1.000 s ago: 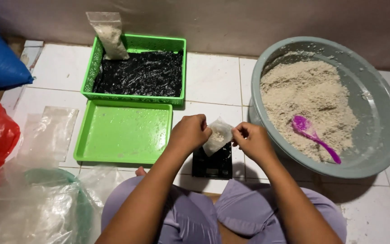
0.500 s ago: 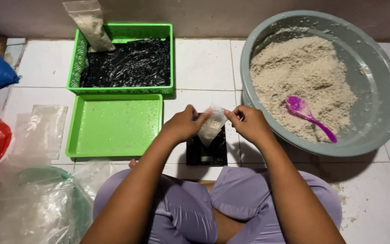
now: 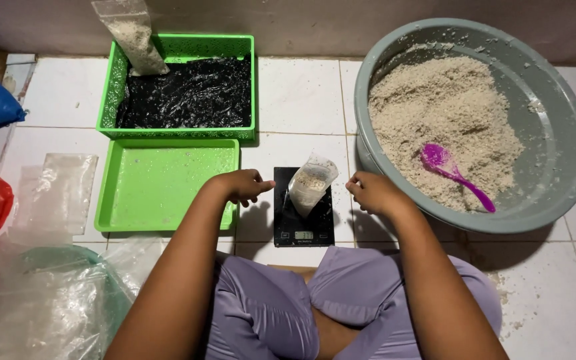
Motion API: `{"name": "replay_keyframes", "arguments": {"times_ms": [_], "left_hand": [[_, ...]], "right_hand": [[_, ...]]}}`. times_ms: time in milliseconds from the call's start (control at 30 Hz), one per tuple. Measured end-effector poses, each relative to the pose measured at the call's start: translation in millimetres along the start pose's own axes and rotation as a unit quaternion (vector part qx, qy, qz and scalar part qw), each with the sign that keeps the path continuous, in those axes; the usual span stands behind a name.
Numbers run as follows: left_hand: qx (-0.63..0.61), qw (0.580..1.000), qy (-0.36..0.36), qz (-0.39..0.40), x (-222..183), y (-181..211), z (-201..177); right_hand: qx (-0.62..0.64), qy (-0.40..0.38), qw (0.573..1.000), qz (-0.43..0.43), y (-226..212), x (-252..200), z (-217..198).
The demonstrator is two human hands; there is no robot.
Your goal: Manually filling small plastic bags with a granular substance from a large basin using a scoop and weighing each bag on a digital scale.
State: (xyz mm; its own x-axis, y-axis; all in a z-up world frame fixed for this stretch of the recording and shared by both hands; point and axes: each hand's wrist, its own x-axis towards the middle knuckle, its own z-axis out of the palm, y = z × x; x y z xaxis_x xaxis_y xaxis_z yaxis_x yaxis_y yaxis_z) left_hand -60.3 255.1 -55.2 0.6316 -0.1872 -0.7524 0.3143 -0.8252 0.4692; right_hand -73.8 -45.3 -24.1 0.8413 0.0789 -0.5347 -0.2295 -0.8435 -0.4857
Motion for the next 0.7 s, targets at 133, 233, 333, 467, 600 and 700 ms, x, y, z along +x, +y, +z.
{"name": "replay_keyframes", "arguments": {"times_ms": [133,233,333,467,600,700], "left_hand": [[-0.002,1.000,0.005,0.018,13,-3,2],[0.007,1.000,0.007,0.023,7,-3,-1],[0.009,1.000,0.011,0.027,6,-6,-1],[0.035,0.999,-0.034,0.014,6,-3,3],[0.149,0.988,-0.032,-0.002,40,-17,23],[0.167,0.985,-0.029,-0.027,37,-15,23]], "right_hand": [[-0.048,-0.032,0.998,-0.013,-2,-6,-5],[-0.096,-0.052,0.992,-0.063,-21,-40,-28],[-0.023,-0.015,0.999,-0.031,-68,-120,-83],[-0.069,0.088,0.991,0.072,38,-61,-132],[-0.206,0.175,0.940,0.211,164,7,-135],[-0.207,0.121,0.947,0.214,202,33,-122]]}}
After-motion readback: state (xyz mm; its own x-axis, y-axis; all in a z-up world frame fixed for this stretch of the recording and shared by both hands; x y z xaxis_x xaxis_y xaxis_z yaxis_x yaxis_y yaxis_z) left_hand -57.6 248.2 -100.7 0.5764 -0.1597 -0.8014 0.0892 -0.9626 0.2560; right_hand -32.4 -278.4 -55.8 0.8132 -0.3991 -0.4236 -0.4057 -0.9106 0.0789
